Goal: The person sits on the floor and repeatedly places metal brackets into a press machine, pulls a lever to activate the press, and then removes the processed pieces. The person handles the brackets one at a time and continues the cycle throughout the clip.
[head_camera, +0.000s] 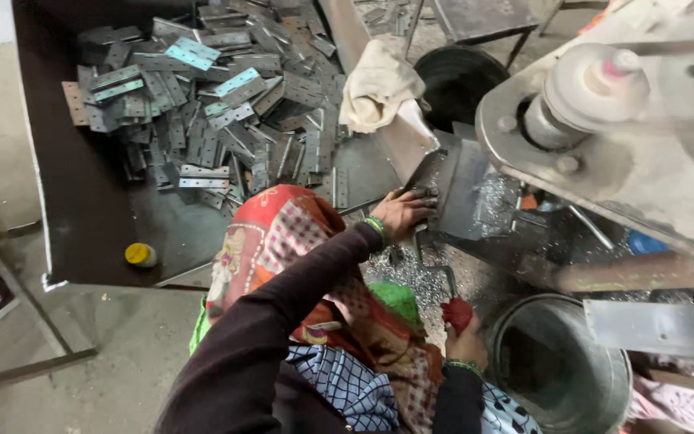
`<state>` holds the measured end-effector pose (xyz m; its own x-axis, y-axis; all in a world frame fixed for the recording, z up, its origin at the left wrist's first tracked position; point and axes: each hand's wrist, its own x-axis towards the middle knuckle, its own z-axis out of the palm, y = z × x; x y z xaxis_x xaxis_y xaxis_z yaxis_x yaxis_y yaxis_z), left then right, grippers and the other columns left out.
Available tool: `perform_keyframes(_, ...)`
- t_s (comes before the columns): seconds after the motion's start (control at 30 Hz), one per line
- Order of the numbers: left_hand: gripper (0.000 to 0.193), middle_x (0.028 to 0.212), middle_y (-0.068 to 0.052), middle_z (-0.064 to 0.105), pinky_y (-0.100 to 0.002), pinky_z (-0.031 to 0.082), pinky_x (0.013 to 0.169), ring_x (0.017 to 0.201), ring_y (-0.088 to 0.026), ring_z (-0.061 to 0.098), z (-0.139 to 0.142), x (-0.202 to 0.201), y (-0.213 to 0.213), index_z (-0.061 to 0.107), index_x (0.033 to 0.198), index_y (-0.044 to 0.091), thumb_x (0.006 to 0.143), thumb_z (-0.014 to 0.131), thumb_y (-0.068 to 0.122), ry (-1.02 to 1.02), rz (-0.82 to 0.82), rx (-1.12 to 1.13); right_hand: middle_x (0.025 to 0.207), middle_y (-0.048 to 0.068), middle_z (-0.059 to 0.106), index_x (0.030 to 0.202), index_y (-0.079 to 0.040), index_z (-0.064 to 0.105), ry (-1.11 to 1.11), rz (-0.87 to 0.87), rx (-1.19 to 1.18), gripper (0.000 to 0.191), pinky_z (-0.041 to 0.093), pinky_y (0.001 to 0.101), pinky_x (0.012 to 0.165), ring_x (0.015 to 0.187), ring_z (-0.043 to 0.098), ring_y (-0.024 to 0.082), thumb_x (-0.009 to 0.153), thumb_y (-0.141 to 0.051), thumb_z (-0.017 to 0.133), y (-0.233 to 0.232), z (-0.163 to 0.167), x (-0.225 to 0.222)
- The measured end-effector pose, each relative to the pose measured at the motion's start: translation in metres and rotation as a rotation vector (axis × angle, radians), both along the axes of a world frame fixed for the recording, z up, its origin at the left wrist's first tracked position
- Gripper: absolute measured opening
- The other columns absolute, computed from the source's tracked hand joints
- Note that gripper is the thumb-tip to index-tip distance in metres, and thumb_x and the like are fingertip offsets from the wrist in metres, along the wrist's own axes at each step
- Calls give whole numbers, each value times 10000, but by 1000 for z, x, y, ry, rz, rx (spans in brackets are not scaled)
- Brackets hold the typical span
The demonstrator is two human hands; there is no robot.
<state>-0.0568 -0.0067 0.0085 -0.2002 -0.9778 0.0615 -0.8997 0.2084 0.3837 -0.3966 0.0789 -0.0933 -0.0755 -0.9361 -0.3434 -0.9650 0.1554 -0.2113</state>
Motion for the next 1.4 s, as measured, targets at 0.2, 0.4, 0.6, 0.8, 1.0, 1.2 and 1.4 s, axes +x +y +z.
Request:
perform_keyframes(0.2, 490, 1499, 14, 578, -479, 492, 1056, 1323, -221, 533, 26, 111, 10, 576, 1447, 296, 967, 644, 368, -2, 535, 325, 1220, 208, 695, 1552, -280, 341, -46, 29, -105, 787, 544, 562, 876, 1030, 696, 463, 875, -408, 722, 4, -8, -3)
perform_keyframes(0.4, 434, 1407, -17, 588, -583, 348, 1057, 1371, -243, 419, 11, 128, 13, 610, 1348, 202, 916, 649, 200, -232, 603, 315, 1294, 197, 661, 1518, -249, 363, -22, 35, -146, 767, 537, 568, 867, 1068, 673, 465, 862, -406, 728, 6, 0, -3)
perform_keyframes(0.6, 327, 1315, -39, 632, -510, 378, 1015, 1312, -241, 466, 0, 118, 11, 637, 1295, 176, 990, 522, 212, -224, 745, 256, 1247, 192, 695, 1571, -262, 325, 17, -3, -23, 781, 551, 540, 906, 1062, 704, 439, 903, -413, 699, 8, 12, 3)
perform_keyframes(0.8, 302, 1350, -122, 592, -493, 394, 1010, 1311, -300, 450, 6, 133, 6, 705, 1204, 163, 943, 572, 239, -270, 847, 239, 1265, 199, 668, 1550, -272, 330, 9, 4, -54, 785, 548, 536, 894, 1053, 693, 448, 878, -398, 717, 6, 12, 2)
perform_keyframes(1.0, 274, 1238, -133, 710, -466, 529, 978, 1207, -323, 644, 36, 156, 12, 768, 1148, 112, 906, 673, 199, -147, 718, 360, 1255, 203, 668, 1524, -256, 349, -11, 32, -106, 777, 542, 551, 877, 1053, 683, 458, 866, -401, 737, 4, 0, -2)
perform_keyframes(1.2, 496, 1047, -146, 751, -439, 567, 882, 971, -317, 719, 90, 123, 53, 730, 1167, 97, 790, 842, 400, 81, 641, 282, 1245, 199, 675, 1533, -284, 353, -25, -6, -106, 788, 536, 557, 890, 1064, 677, 458, 860, -390, 749, 6, -6, -5)
perform_keyframes(1.4, 324, 938, -104, 774, -357, 577, 638, 713, -208, 692, 22, 18, 53, 747, 1131, 70, 864, 787, 249, 1292, 868, 264, 1306, 183, 648, 1505, -276, 376, -108, 24, -176, 767, 536, 558, 880, 1086, 666, 449, 845, -378, 753, 7, -7, -7)
